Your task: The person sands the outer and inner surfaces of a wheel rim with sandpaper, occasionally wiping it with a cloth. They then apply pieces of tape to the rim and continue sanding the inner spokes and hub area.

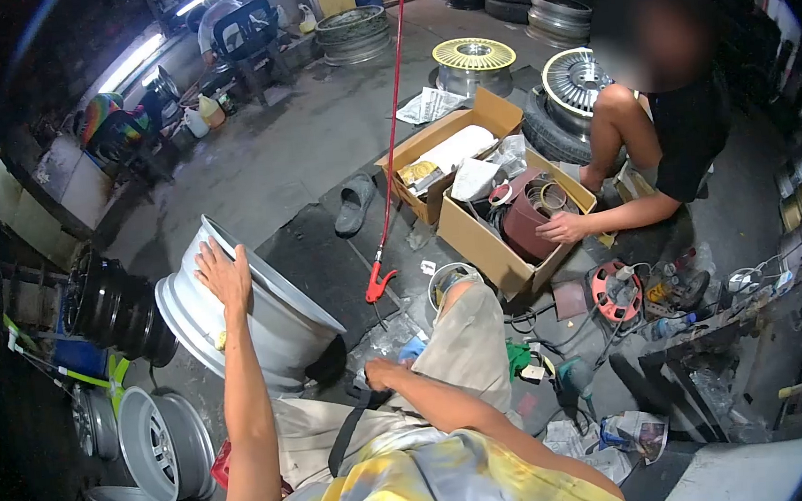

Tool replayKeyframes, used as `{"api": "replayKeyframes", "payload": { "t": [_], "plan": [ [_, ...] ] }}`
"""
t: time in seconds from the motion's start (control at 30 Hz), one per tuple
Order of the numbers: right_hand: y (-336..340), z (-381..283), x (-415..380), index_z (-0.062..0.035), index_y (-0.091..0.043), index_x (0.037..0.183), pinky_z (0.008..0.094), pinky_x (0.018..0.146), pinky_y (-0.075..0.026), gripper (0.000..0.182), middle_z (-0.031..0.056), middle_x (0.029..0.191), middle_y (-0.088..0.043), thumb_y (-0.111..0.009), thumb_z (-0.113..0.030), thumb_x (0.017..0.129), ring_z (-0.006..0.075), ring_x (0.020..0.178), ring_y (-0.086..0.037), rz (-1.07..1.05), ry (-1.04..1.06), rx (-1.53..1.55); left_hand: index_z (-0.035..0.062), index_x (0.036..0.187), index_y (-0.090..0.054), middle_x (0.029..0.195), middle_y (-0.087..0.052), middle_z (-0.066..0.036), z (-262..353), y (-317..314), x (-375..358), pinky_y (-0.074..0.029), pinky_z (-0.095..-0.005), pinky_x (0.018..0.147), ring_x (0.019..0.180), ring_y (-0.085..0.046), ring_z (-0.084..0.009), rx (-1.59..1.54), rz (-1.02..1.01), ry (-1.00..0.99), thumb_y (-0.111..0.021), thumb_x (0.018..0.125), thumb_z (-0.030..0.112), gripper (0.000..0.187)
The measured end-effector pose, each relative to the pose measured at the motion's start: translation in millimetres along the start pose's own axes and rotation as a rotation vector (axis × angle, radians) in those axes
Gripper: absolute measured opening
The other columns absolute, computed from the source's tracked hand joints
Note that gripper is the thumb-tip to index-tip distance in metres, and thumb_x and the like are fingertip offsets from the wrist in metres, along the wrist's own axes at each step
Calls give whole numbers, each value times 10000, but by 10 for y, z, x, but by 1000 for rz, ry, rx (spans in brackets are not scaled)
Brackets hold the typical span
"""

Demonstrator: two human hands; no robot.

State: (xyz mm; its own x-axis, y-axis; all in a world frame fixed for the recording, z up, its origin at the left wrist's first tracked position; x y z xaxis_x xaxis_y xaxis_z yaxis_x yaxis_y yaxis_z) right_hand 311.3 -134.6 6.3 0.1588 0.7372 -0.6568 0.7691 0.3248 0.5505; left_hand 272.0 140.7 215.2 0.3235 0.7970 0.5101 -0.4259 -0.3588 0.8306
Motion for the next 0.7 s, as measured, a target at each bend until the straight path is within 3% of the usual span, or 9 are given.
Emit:
{"api": "replayKeyframes", "payload": {
  "t": [0.03,0.1,0.23,0.33,0.7],
  "plan": [
    [-86,65,125,-40,-716,1047,539,949,-496,243,172,1169,-679,-640,-101,825,375,1119,-635,2,-3,0,6,1469,-386,1540,-321,-232,7,7,6,-82,-557,1181,1442,-228,-430,-4,-1,-1,-563,875,423,746],
    [-198,136,273,-20,-722,1024,469,827,-543,277,209,1055,-703,-611,-198,843,362,1013,-680,65,92,-115,-11,1468,-373,1546,-292,-250,32,32,15,-95,-627,1151,1430,-211,-482,5,-45,18,-572,868,430,770],
    [-172,160,234,-20,-723,1024,462,830,-543,275,212,1072,-697,-613,-185,834,366,1015,-677,41,99,-131,-29,1496,-286,1566,-205,-280,122,157,145,-113,-705,1104,1411,-161,-562,64,-267,108,-601,850,421,848],
    [-114,116,190,-15,-724,1024,465,831,-543,271,211,1082,-696,-606,-163,830,363,1019,-677,30,128,-214,-25,1505,-265,1568,-202,-277,138,229,196,-102,-696,1114,1422,-140,-556,45,-329,129,-617,843,416,870],
    [-232,-106,193,-49,-743,942,467,824,-538,238,168,1008,-720,-599,-215,850,351,1013,-678,136,143,-218,-7,1497,-295,1561,-221,-274,31,63,91,-124,-736,1079,1401,-162,-580,56,-220,72,-606,847,444,849]
  ]
}}
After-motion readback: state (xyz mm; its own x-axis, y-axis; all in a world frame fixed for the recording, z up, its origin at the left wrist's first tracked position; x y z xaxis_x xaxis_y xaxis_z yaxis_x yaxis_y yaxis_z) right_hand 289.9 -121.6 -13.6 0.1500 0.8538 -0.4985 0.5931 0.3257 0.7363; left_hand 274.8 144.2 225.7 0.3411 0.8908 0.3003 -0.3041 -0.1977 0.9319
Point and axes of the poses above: each hand's wrist, its own x-axis towards the middle knuckle, its own y-axis out of the back of the hand, z = x × y, the point moved 1 cm from there along x, towards the middle knuckle
